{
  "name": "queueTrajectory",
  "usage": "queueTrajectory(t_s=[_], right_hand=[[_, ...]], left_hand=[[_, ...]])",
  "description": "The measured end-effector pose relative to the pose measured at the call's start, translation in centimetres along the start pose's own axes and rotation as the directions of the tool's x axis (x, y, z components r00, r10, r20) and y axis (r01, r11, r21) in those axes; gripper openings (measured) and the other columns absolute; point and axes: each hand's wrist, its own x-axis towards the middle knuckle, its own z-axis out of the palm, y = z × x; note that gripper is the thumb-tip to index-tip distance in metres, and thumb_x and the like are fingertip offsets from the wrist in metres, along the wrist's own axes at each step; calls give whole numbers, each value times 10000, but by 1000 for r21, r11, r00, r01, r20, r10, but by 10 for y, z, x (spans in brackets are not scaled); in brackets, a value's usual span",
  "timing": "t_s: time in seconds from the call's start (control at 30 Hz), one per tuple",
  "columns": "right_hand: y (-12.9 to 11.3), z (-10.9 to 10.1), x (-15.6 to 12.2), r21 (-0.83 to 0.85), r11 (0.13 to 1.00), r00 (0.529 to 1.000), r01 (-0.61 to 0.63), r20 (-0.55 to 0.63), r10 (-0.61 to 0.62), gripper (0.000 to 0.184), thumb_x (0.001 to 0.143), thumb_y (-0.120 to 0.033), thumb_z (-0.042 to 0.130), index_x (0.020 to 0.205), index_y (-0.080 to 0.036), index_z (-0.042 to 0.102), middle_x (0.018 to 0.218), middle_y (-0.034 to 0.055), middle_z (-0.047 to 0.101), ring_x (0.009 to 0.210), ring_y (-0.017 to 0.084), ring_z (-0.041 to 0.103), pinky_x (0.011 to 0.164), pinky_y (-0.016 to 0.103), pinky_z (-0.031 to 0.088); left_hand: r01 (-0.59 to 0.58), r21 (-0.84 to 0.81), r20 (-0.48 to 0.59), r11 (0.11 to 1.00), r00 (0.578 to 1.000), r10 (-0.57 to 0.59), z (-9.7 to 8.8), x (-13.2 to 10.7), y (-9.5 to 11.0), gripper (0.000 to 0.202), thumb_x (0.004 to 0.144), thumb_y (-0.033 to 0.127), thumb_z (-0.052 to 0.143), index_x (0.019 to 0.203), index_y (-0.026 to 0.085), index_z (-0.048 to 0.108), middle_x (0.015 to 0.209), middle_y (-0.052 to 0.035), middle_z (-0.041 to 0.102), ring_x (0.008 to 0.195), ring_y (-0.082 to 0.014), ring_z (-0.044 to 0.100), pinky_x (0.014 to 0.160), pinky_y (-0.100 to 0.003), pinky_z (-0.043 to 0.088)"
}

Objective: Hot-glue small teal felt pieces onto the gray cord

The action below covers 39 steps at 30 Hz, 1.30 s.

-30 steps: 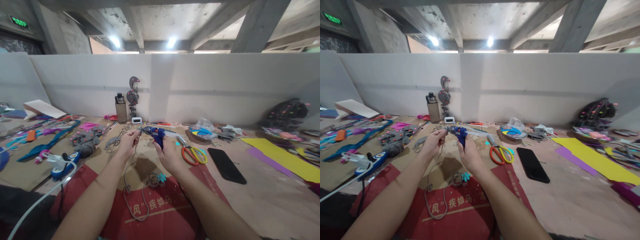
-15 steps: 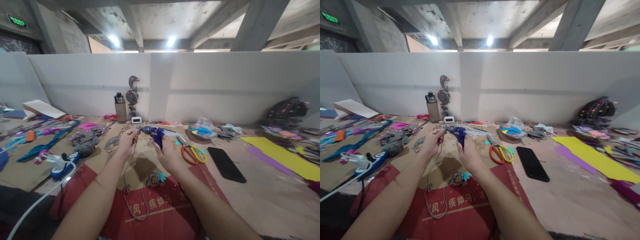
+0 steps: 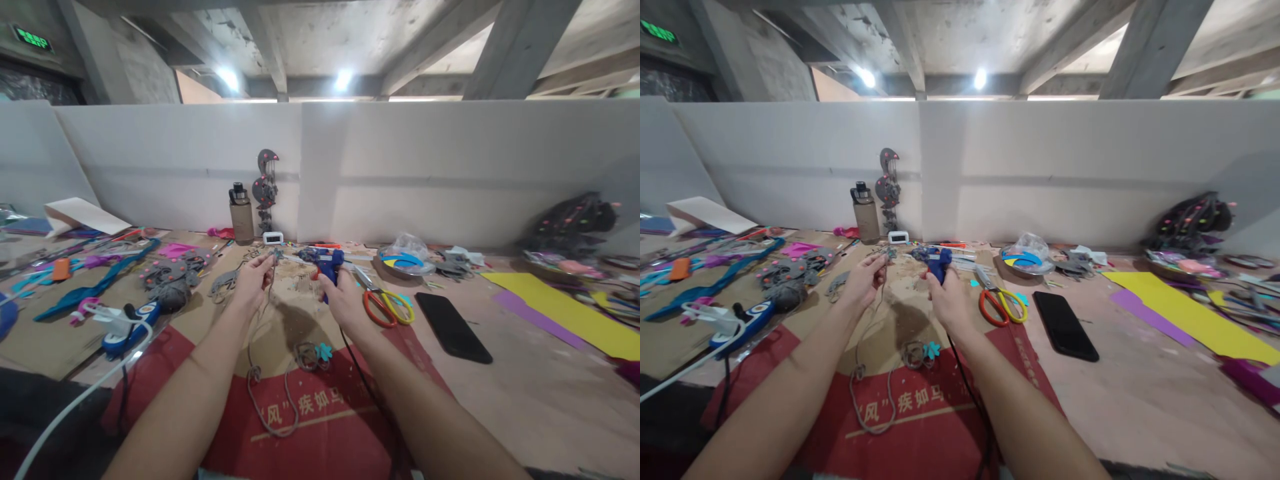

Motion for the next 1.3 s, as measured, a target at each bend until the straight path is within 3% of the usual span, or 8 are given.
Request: queueTrajectory(t_s=[0.13,0.23,0.47,0.6,0.73,0.83,1.0,1.3], right_hand=[[23,-2,14,-94,957,952,-275,110,284,150,804,-315,446,840,-183,507,542,-25,545,463,137,532,491,256,436],[32,-6,17,-245,921,931,-303,128,341,104,740,-264,532,673,-186,515,534,22,566,539,187,579,550,296,440],[7,-11,2,-481,873,992,-77,-128,17,129,721,-269,582,754,-184,491,948,153,581,999,284,517,861,423,375],[-9,12,-1,88,996,1000,-10,17,8,205,774,-379,538,842,-214,438,857,40,560,821,179,548,786,350,436],[-13,35,-2,568,800,980,-194,152,129,394,668,-344,668,906,-231,376,861,0,582,802,139,580,796,328,458],[-13,37,-2,607,748,963,-269,188,194,401,658,-326,672,905,-234,370,740,-60,529,604,89,528,661,285,482],[-15,25,-1,464,857,974,-226,134,184,209,703,-345,584,799,-203,465,697,-51,469,545,70,429,446,181,381],[-18,17,1,224,972,997,-67,-15,73,164,754,-328,508,720,-171,542,668,-11,541,620,116,480,586,241,382]], left_hand=[[-40,51,29,998,999,39,3,-3,0,322,528,340,790,701,140,607,620,13,586,432,-24,385,388,-162,230],[-99,137,58,986,994,92,6,-6,-1,278,578,339,761,703,148,602,607,23,572,449,-35,401,417,-176,262],[-285,374,34,883,955,294,17,-17,-3,205,659,330,687,739,154,620,624,19,567,512,-74,444,491,-208,331],[-419,555,97,718,891,444,23,-30,-1,169,695,318,654,756,162,641,758,-27,638,652,-123,546,625,-248,420],[-490,604,197,628,856,478,28,-36,-1,93,708,262,628,706,169,629,806,-41,655,731,-150,581,688,-272,439],[-472,589,213,656,873,438,30,-37,-2,65,692,230,634,716,170,630,764,-29,651,705,-147,583,674,-267,440],[-324,404,173,856,945,276,35,-37,-4,169,636,232,690,773,161,620,692,-6,616,606,-122,559,582,-243,439],[-166,230,257,959,961,104,36,-35,-10,205,663,255,693,827,138,660,720,-22,634,596,-100,551,609,-248,475]])
